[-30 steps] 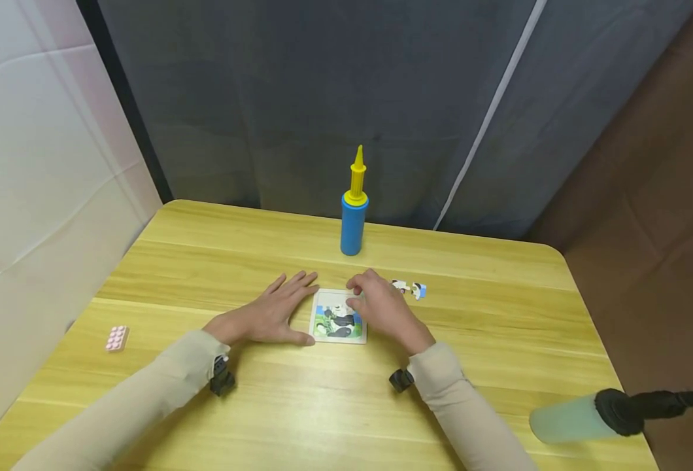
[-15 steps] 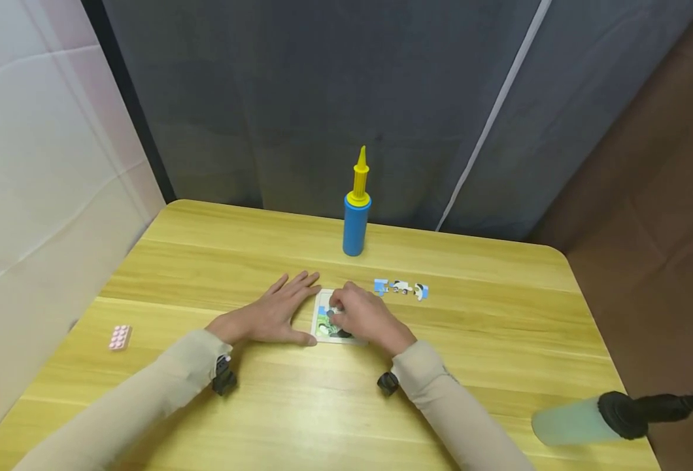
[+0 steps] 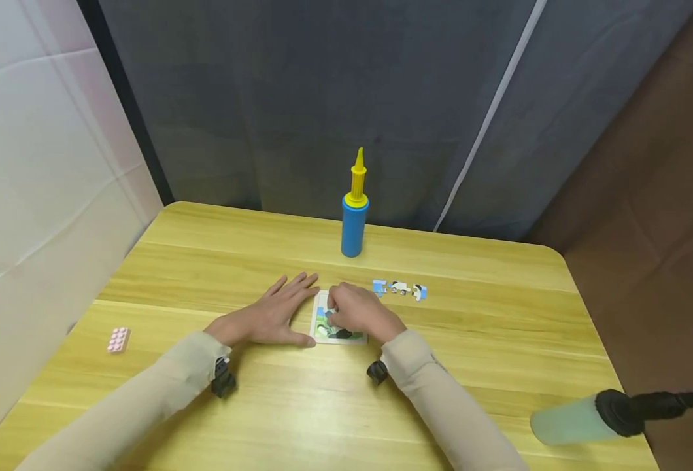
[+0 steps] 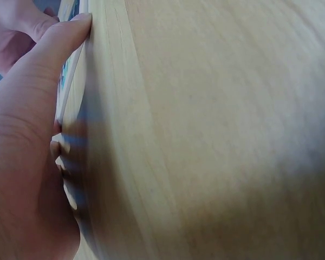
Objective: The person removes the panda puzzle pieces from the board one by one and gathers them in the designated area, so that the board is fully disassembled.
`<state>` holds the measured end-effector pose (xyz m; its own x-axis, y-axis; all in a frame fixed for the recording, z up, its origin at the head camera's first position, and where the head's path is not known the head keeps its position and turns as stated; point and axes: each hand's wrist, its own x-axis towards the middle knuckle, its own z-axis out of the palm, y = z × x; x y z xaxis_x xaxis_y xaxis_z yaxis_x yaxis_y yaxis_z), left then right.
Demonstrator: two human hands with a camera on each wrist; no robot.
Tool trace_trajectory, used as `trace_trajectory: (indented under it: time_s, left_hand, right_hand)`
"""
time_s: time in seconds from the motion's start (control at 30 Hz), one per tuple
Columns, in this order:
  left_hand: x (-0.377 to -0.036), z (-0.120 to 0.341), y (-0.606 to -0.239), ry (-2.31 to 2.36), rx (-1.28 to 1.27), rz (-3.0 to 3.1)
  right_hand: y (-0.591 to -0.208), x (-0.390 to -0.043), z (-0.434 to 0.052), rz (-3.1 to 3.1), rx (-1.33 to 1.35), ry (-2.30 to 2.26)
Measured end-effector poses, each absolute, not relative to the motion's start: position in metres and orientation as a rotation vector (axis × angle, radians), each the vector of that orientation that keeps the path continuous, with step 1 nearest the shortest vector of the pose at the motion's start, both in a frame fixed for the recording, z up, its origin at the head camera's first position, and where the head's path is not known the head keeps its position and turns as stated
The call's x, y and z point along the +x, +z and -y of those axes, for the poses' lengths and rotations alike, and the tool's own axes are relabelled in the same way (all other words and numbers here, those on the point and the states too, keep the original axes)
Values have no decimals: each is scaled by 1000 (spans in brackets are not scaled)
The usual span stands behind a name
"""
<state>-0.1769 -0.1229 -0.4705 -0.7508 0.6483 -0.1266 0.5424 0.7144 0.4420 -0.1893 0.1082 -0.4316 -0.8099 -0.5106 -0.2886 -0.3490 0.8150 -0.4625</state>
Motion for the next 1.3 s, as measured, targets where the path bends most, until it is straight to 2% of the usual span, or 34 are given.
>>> trace_trajectory:
  time_s: [0.77, 1.3]
  left_hand:
    - [-177, 123, -469, 568, 930, -2642]
    - [-178, 122, -472, 547, 935, -2648]
  right_hand:
    - [-447, -177, -115, -2567, -597, -833]
    - [-453, -170, -122, -2619, -833, -786]
